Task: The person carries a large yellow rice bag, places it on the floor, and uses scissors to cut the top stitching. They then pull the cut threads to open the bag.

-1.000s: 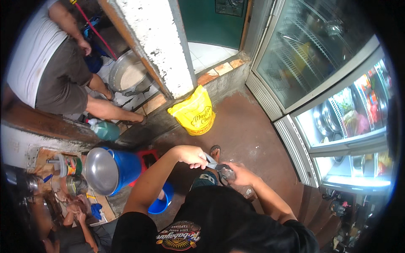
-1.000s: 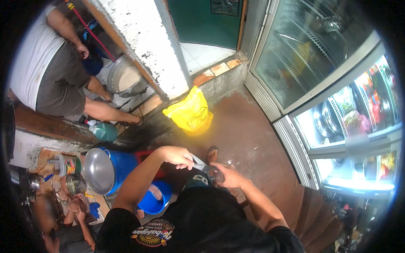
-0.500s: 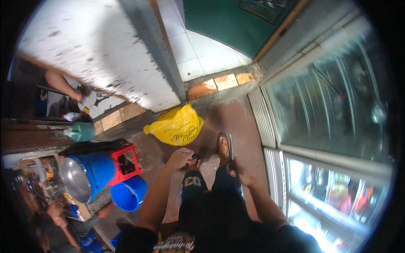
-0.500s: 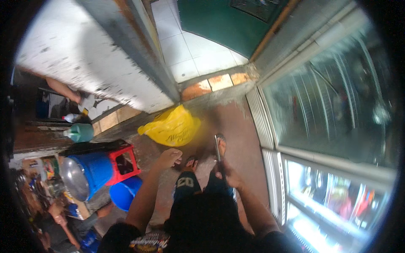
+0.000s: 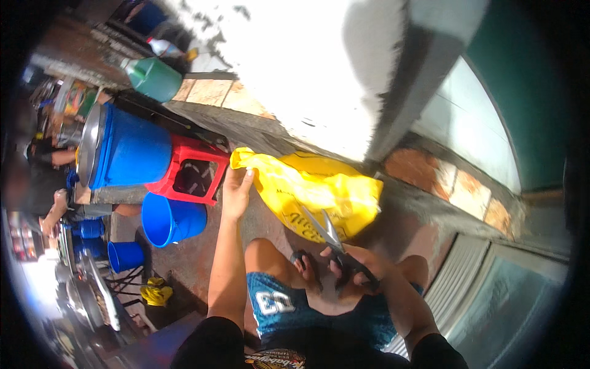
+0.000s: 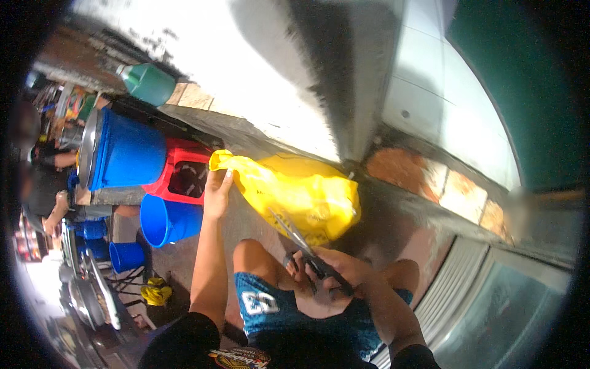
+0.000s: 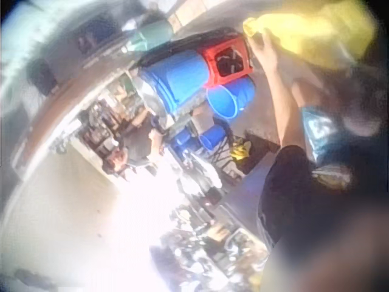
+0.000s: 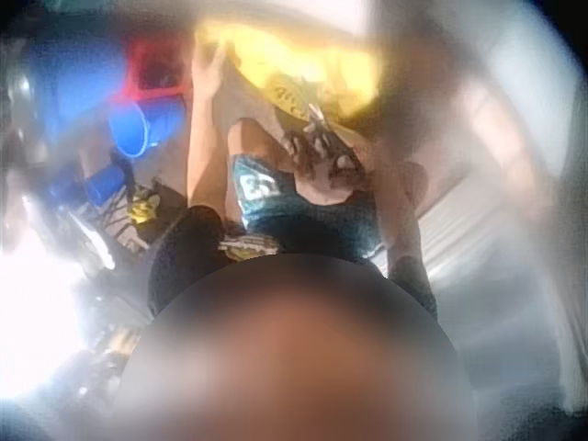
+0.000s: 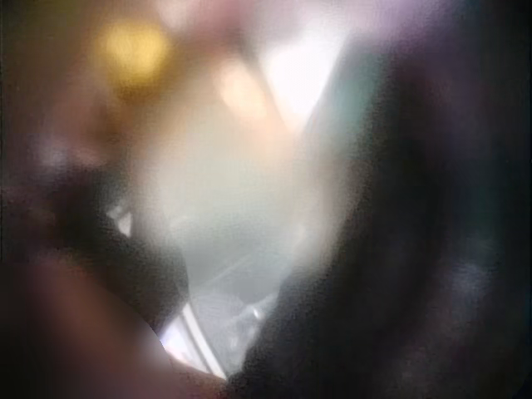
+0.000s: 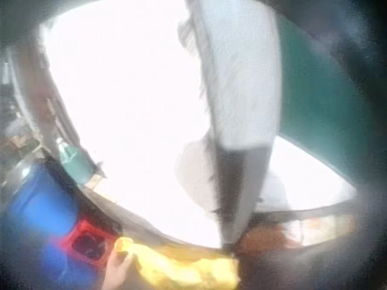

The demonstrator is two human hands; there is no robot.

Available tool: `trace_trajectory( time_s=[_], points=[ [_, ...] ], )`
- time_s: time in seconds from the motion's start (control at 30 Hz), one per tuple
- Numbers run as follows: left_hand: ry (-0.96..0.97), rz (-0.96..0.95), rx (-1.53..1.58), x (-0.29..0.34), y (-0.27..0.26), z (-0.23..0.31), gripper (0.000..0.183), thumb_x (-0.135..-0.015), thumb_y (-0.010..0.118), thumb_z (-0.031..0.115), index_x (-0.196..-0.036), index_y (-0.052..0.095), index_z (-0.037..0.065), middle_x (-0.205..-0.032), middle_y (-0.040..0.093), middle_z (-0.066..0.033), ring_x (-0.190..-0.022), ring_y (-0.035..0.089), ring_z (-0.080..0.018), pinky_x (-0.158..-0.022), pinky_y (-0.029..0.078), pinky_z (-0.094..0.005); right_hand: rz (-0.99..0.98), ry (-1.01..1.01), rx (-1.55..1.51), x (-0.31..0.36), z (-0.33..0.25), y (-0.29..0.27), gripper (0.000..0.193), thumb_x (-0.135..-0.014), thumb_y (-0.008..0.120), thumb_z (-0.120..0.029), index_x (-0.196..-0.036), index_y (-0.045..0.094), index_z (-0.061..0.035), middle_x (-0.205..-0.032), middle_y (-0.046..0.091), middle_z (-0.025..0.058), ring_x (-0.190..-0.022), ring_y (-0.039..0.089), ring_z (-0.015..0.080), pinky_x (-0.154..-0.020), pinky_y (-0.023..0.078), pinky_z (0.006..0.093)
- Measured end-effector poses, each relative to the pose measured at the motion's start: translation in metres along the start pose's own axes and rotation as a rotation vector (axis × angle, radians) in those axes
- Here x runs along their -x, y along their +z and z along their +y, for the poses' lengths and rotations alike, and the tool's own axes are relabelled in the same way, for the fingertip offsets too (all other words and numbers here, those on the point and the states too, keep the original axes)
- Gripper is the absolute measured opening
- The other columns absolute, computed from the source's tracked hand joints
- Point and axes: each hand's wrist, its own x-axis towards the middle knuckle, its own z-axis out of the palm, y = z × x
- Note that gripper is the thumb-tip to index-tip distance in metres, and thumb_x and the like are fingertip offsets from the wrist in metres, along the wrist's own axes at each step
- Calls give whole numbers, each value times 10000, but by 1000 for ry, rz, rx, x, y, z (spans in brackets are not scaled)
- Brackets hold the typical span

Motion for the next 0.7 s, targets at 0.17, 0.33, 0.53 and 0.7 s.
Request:
trace_trajectory(
  time_s=[0.17, 0.33, 0.53, 0.7],
  points=[
    [-33, 31, -163, -12, -14, -13, 175, -980, 714, 121, -1025, 713, -48, -927, 724, -30, -868, 630, -77, -799, 500, -242, -294, -172, 113, -65, 47, -67, 998, -820, 804, -545, -1530, 362, 0, -1026, 557, 43, -976, 524, 160, -901, 376, 311],
    [142, 50, 49, 14, -15, -24, 165, -979, 716, 122, -1011, 710, -39, -897, 705, -22, -824, 605, -72, -753, 489, -236, -481, -123, 164, -82, 70, -75, 952, -894, 764, -480, -1564, 259, -31, -1071, 548, 73, -996, 555, 191, -961, 414, 375],
    [-19, 91, -184, 23, -20, 12, 140, -1007, 663, 120, -983, 683, -17, -865, 685, -6, -789, 593, -70, -708, 463, -230, -429, -51, 34, -106, 68, -41, 693, -1029, 611, -407, -1517, 308, -19, -1014, 559, 71, -935, 586, 169, -883, 483, 332],
    [-35, 25, -322, 22, -21, 38, 193, -1013, 650, 157, -956, 681, -24, -824, 676, -9, -752, 582, -70, -688, 461, -241, -269, -109, 322, -129, 65, -46, 582, -1081, 500, -419, -1473, 369, -9, -913, 586, 38, -852, 590, 128, -805, 484, 271]
  ],
)
